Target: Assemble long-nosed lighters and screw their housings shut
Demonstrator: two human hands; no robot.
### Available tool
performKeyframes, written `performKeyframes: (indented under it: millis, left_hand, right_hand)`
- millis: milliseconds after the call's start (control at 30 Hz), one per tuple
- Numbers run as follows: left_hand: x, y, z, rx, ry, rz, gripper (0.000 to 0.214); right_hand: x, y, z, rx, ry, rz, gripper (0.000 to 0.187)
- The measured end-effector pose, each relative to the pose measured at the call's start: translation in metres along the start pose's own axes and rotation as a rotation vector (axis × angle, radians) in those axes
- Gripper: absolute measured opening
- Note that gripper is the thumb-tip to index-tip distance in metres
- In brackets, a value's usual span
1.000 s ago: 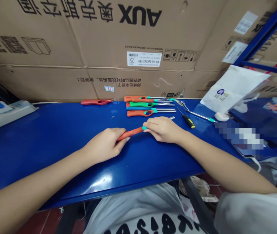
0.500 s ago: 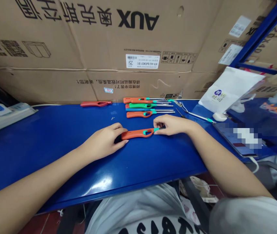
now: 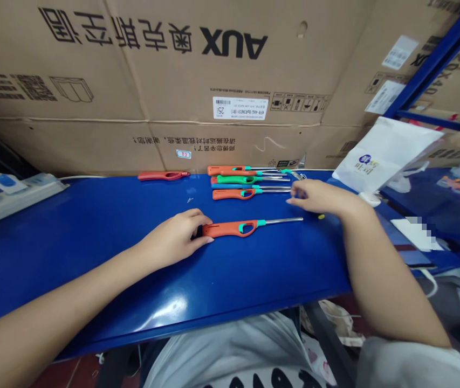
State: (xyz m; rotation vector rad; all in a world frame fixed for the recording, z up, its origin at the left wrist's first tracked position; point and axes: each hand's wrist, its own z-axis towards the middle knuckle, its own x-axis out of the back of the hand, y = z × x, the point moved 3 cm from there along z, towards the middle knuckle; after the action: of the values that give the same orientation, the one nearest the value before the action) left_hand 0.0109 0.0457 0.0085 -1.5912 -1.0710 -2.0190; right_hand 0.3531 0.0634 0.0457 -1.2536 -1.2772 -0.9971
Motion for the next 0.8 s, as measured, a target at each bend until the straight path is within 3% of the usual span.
performKeyframes:
  millis: [100, 167, 267, 400, 500, 600, 633, 700, 800]
  left_hand:
    - [0.002, 0.003, -0.001, 0.006, -0.025, 0.012, 0.03]
    - [0.003, 0.005, -0.003, 0.01, -0.046, 0.033, 0.029]
    - [0.005, 0.009, -0.006, 0.018, -0.07, 0.09, 0.027]
    - [0.007, 0.011, -0.011, 0.026, -0.091, 0.153, 0.026]
    - [0.007, 0.014, -0.014, 0.005, -0.092, 0.166, 0.027]
    - [0.005, 0.017, -0.014, -0.025, -0.065, 0.14, 0.028]
    - [0.003, 0.018, -0.015, -0.032, -0.059, 0.124, 0.028]
    - [0.001, 0.02, -0.015, -0.048, -0.044, 0.088, 0.026]
    - [-0.002, 0.022, -0.015, -0.077, -0.019, 0.051, 0.027]
  right_hand:
    - [-0.001, 0.034, -0.002, -0.281, -0.078, -0.048, 0.026]
    - [-0.007, 0.048, -0.002, -0.39, -0.184, 0.073, 0.029]
    - [-0.015, 0.054, 0.003, -0.44, -0.305, 0.194, 0.028]
    - [-0.009, 0.054, 0.008, -0.437, -0.303, 0.123, 0.024]
    - [0.013, 0.049, 0.008, -0.403, -0.164, 0.056, 0.017]
    - [0.04, 0.026, 0.009, -0.256, 0.093, -0.013, 0.015]
    - [0.048, 0.012, 0.01, -0.149, 0.252, -0.005, 0.019]
    - [0.055, -0.021, 0.013, 0.048, 0.431, 0.139, 0.027]
    - [0.045, -0.073, 0.025, 0.223, 0.548, 0.466, 0.024]
